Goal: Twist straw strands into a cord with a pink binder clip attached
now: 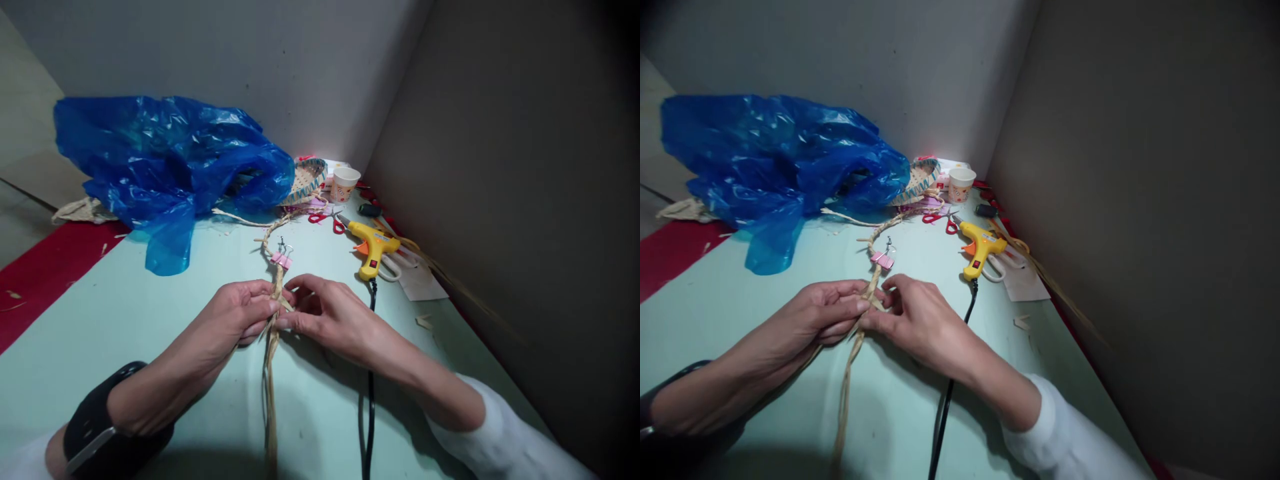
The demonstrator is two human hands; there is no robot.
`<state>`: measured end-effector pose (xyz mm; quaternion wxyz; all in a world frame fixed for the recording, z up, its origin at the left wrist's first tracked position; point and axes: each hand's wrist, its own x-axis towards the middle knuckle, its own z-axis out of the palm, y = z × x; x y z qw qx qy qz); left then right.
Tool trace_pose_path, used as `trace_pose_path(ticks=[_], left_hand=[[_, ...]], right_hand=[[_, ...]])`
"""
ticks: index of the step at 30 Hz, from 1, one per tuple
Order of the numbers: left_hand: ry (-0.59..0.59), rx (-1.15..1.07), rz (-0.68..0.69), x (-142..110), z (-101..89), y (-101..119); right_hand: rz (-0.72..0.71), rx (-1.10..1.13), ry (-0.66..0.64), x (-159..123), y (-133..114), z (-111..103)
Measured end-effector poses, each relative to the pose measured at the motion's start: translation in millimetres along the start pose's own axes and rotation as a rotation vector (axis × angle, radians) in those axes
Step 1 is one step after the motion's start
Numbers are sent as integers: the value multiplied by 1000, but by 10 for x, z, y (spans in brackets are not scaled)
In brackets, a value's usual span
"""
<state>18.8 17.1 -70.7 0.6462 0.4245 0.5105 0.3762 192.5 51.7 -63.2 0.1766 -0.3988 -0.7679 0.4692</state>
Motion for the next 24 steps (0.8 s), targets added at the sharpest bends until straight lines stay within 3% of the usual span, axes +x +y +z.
trace_pose_path(ticks=[2, 4, 10, 17, 24], left_hand=[[-19, -12, 17, 2, 4, -5], [-7, -29, 25, 10, 6, -20], [43, 19, 36, 17, 30, -24], [82, 175, 50, 21, 54, 22], [86, 214, 9, 10, 31, -37]], right_hand=[[64, 347, -196, 29, 35, -24], [58, 485, -257, 50, 50, -22], [-48, 104, -30, 78, 45, 9], [-13, 293, 65, 84, 126, 110], [26, 164, 166, 64, 146, 216]])
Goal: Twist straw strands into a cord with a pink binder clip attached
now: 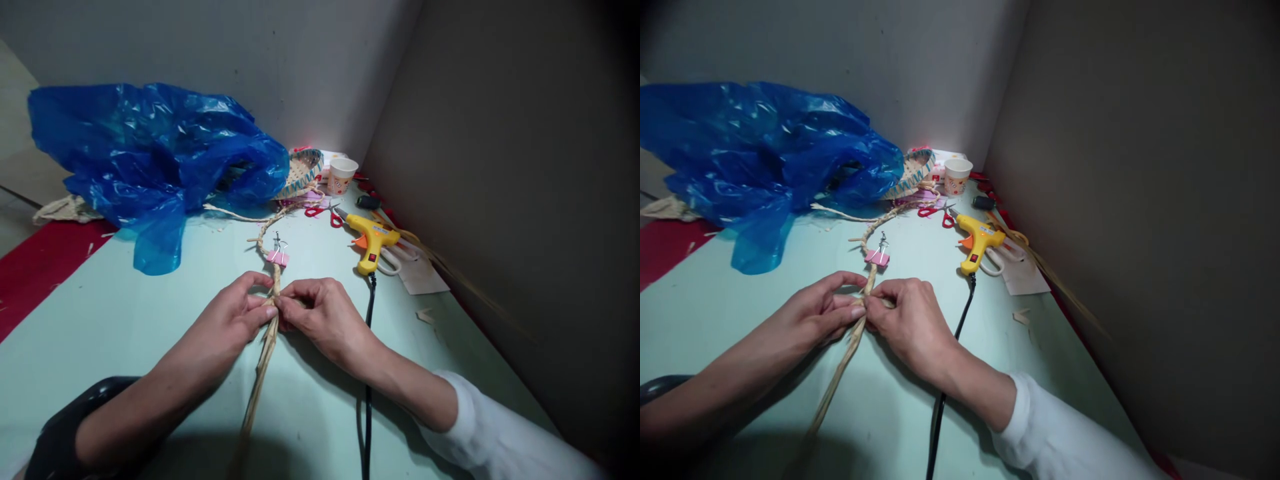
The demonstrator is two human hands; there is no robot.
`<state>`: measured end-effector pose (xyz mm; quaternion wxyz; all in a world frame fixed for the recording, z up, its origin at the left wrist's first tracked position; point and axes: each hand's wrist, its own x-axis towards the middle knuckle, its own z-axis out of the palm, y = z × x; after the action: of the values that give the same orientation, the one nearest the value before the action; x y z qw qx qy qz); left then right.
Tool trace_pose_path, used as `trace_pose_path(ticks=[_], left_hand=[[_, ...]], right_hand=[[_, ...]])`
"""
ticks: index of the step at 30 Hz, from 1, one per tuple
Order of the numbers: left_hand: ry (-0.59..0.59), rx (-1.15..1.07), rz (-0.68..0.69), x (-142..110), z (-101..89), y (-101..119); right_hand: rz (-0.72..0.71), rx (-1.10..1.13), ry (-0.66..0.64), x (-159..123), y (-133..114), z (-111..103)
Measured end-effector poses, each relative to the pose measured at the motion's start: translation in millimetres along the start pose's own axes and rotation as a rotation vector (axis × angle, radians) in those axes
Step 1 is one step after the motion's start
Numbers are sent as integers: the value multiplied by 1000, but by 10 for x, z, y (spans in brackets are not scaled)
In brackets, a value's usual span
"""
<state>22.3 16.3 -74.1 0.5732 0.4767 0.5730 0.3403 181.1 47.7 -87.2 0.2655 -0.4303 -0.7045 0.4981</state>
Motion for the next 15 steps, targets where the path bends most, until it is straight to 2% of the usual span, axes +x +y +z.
trace_pose_path(ticks=[5, 9, 11, 13, 15], left_hand=[[-10, 147, -21, -13, -49, 7], [174, 484, 142, -55, -119, 32], [230, 619, 198, -97, -118, 43], [217, 607, 185, -145, -74, 43], [197, 504, 131, -189, 8, 26]], right_hand=[[-3, -94, 43, -14, -62, -19], [-42, -144, 61, -28, -95, -45], [-59, -171, 90, -37, -101, -46], [-62, -178, 105, -46, -102, -43], [-65, -163, 100, -51, -93, -41]])
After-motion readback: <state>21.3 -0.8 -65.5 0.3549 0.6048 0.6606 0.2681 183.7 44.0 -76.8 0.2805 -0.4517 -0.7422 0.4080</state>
